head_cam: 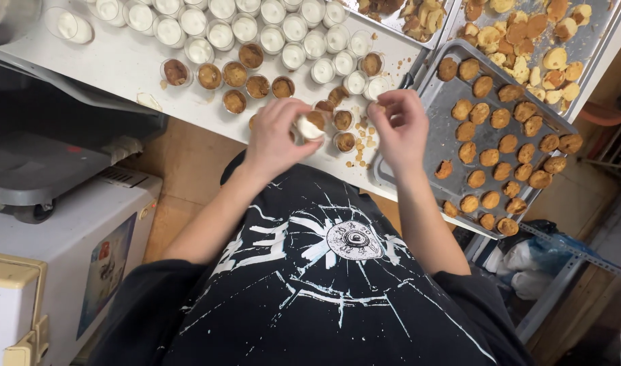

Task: Assembling small desserts by placing pastry puffs into cups of cream and mixing ingredients with a hand mixer.

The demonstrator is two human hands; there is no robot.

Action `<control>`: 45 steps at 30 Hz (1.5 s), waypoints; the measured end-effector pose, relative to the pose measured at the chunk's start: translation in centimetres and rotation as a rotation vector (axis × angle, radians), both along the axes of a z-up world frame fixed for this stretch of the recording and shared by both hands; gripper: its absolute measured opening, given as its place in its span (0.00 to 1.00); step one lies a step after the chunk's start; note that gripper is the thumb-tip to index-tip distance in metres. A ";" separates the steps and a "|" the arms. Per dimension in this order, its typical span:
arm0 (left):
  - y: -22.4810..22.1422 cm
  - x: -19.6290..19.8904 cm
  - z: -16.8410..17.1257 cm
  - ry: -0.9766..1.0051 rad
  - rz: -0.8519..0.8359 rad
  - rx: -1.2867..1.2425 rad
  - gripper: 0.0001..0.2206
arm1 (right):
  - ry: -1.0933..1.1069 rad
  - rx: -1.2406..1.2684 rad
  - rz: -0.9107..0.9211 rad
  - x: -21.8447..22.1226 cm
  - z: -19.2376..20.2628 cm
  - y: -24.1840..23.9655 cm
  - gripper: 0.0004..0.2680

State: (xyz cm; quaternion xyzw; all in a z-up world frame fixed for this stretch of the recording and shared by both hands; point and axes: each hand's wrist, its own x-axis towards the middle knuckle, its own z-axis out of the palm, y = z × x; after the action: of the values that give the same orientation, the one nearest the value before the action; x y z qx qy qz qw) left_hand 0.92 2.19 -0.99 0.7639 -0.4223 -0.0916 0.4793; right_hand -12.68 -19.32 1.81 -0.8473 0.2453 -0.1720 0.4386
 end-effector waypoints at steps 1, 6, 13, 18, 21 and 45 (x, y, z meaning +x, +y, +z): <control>0.6 0.4 -0.3 -0.006 0.031 0.008 0.23 | 0.003 0.045 -0.076 -0.4 -1.3 -1.2 0.05; 2.8 1.0 -1.0 0.032 0.109 0.040 0.23 | 0.228 -0.232 0.192 2.5 -6.3 -3.5 0.04; 3.0 1.1 -0.6 0.038 0.137 0.019 0.23 | 0.721 -0.847 0.594 8.4 -11.9 -4.0 0.05; 2.7 0.9 -0.5 0.052 0.136 0.003 0.23 | 0.877 -0.871 0.635 9.7 -13.2 -3.7 0.03; 2.3 1.0 -0.4 0.042 0.138 -0.024 0.23 | 0.905 -0.870 0.614 10.0 -13.2 -3.5 0.03; -0.5 -1.2 1.2 0.428 0.001 -0.220 0.25 | -0.090 1.019 -0.118 -1.2 1.1 1.3 0.08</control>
State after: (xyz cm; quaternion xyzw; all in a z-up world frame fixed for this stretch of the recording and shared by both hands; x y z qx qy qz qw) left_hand -0.23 1.64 0.19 0.6703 -0.3182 -0.2046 0.6384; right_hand -13.89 -18.02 2.96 -0.5025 0.3263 -0.0915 0.7954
